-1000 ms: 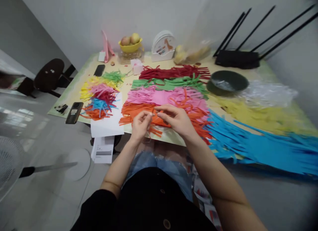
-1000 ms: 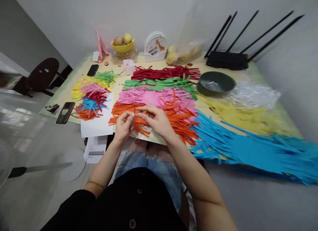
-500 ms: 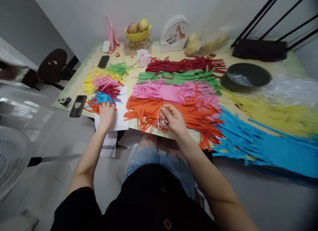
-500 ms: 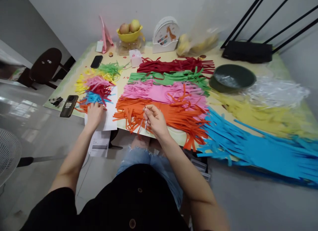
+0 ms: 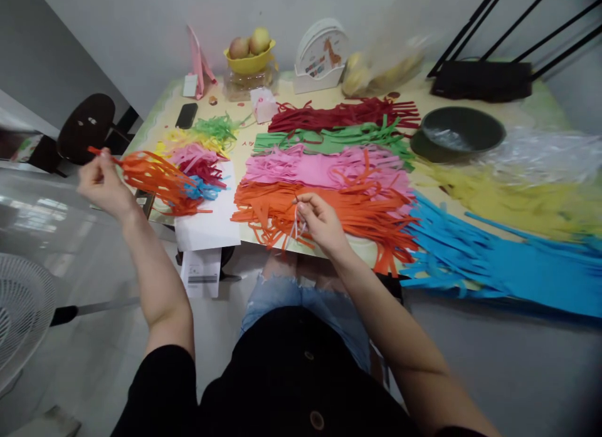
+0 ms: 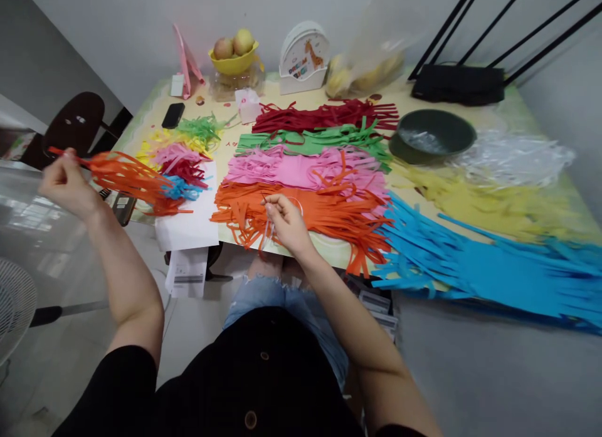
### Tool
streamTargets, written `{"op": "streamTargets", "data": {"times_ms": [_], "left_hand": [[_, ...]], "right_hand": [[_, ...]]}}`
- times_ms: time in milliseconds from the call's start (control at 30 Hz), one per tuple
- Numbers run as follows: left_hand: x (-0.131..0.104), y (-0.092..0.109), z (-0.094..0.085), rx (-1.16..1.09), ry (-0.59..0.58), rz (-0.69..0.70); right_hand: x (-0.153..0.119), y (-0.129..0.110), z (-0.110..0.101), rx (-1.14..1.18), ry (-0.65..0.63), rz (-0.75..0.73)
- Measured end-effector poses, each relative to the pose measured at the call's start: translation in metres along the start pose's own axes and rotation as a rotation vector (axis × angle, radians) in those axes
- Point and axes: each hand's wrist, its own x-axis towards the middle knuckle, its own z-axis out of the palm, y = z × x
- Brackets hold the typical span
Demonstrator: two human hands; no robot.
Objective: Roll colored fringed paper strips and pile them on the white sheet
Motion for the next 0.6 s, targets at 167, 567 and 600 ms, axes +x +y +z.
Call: {"op": "streamTargets", "data": {"times_ms": [167,567,600], "left_hand": [[-0.056,0.06,0.038,-0.111,0.003,0.156],[-0.181,0.092,0.126,-0.553,-0.572,-0.33],[-0.181,0.094,0.126,-0.533,-0.568,-0.328]], "right_hand": [[-0.005,-0.012,0.003,-0.143,0.037,-0.09],[-0.001,-0.052,0.019,-0.373,-0.038,-0.215],[-0.001,-0.051,0.019,-0.382,-0.035,-0.211]]}}
